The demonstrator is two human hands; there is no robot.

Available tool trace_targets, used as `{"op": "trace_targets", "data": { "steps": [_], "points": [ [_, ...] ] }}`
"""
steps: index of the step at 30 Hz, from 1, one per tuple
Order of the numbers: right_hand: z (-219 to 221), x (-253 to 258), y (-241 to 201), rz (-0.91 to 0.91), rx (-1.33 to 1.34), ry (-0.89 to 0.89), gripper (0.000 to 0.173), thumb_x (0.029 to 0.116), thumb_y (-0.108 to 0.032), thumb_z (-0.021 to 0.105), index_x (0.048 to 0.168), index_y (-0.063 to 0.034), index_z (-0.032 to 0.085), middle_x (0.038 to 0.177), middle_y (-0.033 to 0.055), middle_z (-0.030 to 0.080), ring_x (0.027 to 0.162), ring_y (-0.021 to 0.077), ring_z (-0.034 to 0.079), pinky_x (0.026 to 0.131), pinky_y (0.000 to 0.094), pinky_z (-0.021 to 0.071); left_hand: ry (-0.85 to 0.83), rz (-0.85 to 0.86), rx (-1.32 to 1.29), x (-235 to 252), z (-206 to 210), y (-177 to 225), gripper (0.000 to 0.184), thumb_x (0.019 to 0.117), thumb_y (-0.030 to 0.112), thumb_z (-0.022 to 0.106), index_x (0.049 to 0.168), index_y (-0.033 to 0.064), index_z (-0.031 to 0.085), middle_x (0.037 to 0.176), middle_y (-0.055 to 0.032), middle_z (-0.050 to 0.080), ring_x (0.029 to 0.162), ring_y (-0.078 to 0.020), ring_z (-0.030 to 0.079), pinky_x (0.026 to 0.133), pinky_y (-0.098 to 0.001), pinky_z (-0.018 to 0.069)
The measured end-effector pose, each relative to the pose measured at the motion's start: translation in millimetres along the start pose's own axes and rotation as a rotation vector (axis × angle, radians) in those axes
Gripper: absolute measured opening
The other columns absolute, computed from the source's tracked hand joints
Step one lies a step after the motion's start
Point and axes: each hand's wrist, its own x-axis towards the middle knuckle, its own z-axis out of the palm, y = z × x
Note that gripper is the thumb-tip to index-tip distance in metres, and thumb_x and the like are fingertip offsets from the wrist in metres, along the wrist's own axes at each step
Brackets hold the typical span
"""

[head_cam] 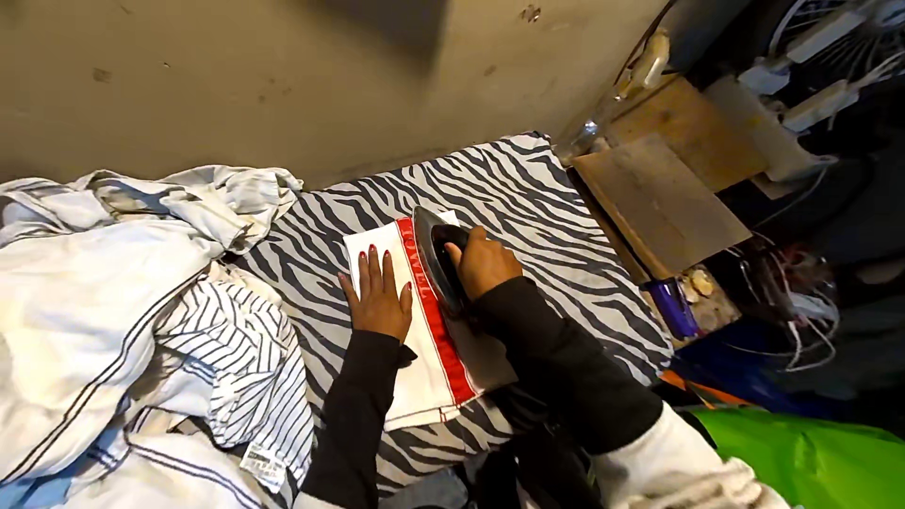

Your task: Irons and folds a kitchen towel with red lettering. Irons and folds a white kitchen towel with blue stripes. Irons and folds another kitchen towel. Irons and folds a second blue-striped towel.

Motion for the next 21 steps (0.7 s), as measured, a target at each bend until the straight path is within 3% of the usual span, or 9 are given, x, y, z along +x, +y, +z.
{"op": "trace_targets", "data": {
  "steps": [2, 4, 5, 7, 8, 10, 15, 21],
  "points": [
    [4, 5, 7, -0.091, 0.052, 0.064, 0.059, 0.1092, -0.047, 0.046, 0.137, 0.0051, 0.048, 0.108, 0.0312, 0.069, 0.104, 0.0494, 0.070, 0.081, 0.0638, 0.0555, 0.019, 0.055, -0.087, -26, -7, 17, 0.066, 0.1026, 0.030, 0.052, 0.156, -0.0047, 0.035, 0.166, -0.0271, 0.023, 0.155, -0.0450, 0.019, 0.117, -0.0778, 0.0096],
    [-1, 12, 12, -0.143, 0.054, 0.043, 0.064, 0.1089, -0.050, 0.045, 0.141, 0.0052, 0.046, 0.111, 0.0327, 0.068, 0.106, 0.0510, 0.068, 0.084, 0.0650, 0.0544, 0.024, 0.183, -0.165, -69, -5, 35, 0.065, 0.0985, 0.032, 0.056, 0.151, -0.0051, 0.045, 0.159, -0.0261, 0.039, 0.150, -0.0455, 0.034, 0.114, -0.0765, 0.0218],
    [-6, 15, 14, -0.151, 0.043, -0.001, 0.067, 0.1091, -0.051, 0.043, 0.146, 0.0043, 0.043, 0.117, 0.0337, 0.067, 0.111, 0.0521, 0.066, 0.089, 0.0659, 0.0526, 0.004, 0.251, -0.211, -93, -2, 40, 0.062, 0.0975, 0.032, 0.058, 0.149, -0.0020, 0.050, 0.158, -0.0237, 0.043, 0.148, -0.0444, 0.038, 0.114, -0.0757, 0.0244],
    [-10, 21, 21, -0.205, 0.032, -0.016, 0.067, 0.1099, -0.052, 0.039, 0.148, 0.0032, 0.043, 0.120, 0.0360, 0.065, 0.115, 0.0552, 0.063, 0.093, 0.0693, 0.0497, 0.021, 0.337, -0.204, -135, 9, 41, 0.052, 0.0980, 0.038, 0.055, 0.144, 0.0146, 0.059, 0.156, -0.0153, 0.048, 0.146, -0.0415, 0.043, 0.111, -0.0775, 0.0249],
    [-10, 24, 25, -0.239, 0.022, -0.009, 0.067, 0.1106, -0.051, 0.036, 0.148, 0.0032, 0.044, 0.121, 0.0370, 0.064, 0.116, 0.0564, 0.062, 0.094, 0.0710, 0.0483, 0.056, 0.340, -0.190, -151, 12, 40, 0.048, 0.0997, 0.041, 0.051, 0.142, 0.0209, 0.062, 0.156, -0.0120, 0.050, 0.145, -0.0399, 0.045, 0.110, -0.0777, 0.0251],
    [-9, 29, 30, -0.286, -0.003, 0.017, 0.067, 0.1118, -0.050, 0.031, 0.144, 0.0055, 0.050, 0.122, 0.0382, 0.063, 0.117, 0.0572, 0.061, 0.097, 0.0729, 0.0457, 0.090, 0.325, -0.201, -172, 12, 37, 0.042, 0.1031, 0.039, 0.049, 0.140, 0.0238, 0.063, 0.154, -0.0088, 0.052, 0.144, -0.0363, 0.046, 0.112, -0.0734, 0.0276],
    [-8, 26, 28, -0.315, -0.068, 0.069, 0.071, 0.1130, -0.048, 0.025, 0.126, 0.0141, 0.057, 0.119, 0.0427, 0.061, 0.117, 0.0604, 0.059, 0.095, 0.0753, 0.0428, 0.179, 0.317, -0.269, -182, 15, 33, 0.036, 0.1018, 0.030, 0.053, 0.133, 0.0182, 0.067, 0.149, -0.0089, 0.057, 0.141, -0.0344, 0.051, 0.113, -0.0671, 0.0340],
    [-8, 25, 24, -0.291, -0.127, 0.100, 0.077, 0.1129, -0.049, 0.022, 0.114, 0.0180, 0.060, 0.114, 0.0445, 0.062, 0.115, 0.0612, 0.059, 0.093, 0.0761, 0.0417, 0.249, 0.335, -0.274, -181, 20, 32, 0.035, 0.1009, 0.029, 0.054, 0.129, 0.0163, 0.070, 0.146, -0.0088, 0.060, 0.138, -0.0324, 0.054, 0.113, -0.0632, 0.0363]
  ]
}}
